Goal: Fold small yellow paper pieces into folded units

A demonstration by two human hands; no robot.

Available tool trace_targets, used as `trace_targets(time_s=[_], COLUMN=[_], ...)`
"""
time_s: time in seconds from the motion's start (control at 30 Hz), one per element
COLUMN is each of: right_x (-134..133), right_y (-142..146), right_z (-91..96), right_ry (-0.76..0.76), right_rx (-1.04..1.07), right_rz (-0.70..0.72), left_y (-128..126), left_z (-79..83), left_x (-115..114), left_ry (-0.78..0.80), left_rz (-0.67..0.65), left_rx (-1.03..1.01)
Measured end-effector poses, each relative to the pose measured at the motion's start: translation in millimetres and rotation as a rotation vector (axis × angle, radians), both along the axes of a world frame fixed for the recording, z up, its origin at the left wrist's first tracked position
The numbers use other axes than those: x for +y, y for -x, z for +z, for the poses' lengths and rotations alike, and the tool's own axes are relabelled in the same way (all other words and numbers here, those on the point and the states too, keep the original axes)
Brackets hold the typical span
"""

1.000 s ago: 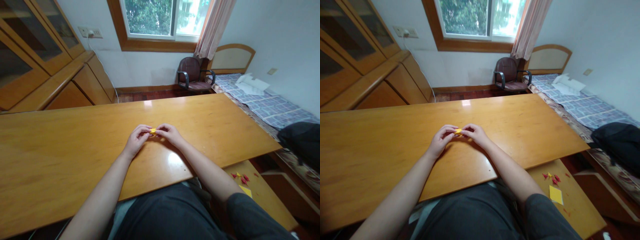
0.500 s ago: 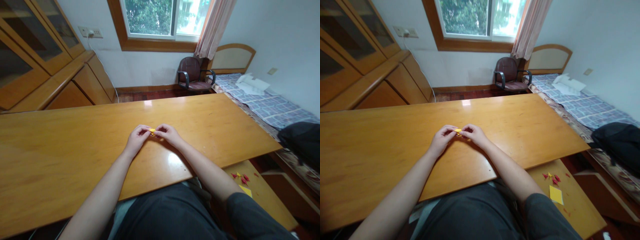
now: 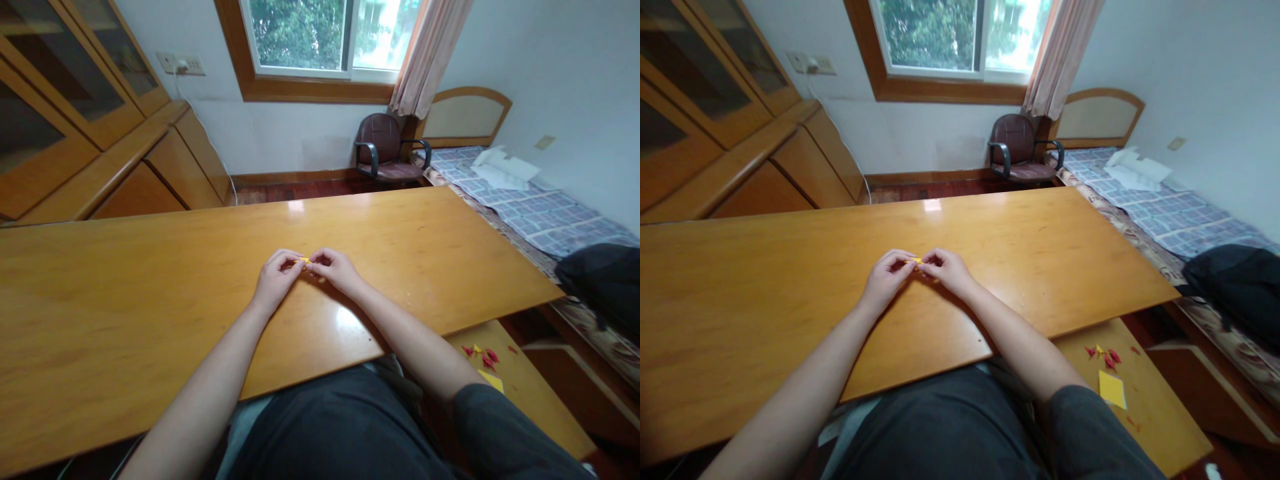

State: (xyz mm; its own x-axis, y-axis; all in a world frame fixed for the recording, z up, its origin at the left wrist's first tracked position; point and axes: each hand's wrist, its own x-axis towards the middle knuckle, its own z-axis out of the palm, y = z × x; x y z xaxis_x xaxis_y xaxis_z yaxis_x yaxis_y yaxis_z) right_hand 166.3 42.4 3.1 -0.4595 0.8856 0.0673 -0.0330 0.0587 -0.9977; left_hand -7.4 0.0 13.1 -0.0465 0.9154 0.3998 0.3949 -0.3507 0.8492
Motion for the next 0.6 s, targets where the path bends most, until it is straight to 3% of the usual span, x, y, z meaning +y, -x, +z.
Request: trace_targets(time_s=[0.3,0.6], right_x=[2.6,0.8], right_y=[-0.1,0.3], right_z=[-0.1,6.8], right_ry=[0.089,0.201], right_rx=[0.049,0.120], right_rz=[0.005,0.026], left_y=[5.0,2.0], left_z=[-10.4,-7.6], left_x=[5.5,4.8], left_ry=[0.123,0.278], left_rz=[-0.024,-0.041], left_rx=[-0.153,-0.415])
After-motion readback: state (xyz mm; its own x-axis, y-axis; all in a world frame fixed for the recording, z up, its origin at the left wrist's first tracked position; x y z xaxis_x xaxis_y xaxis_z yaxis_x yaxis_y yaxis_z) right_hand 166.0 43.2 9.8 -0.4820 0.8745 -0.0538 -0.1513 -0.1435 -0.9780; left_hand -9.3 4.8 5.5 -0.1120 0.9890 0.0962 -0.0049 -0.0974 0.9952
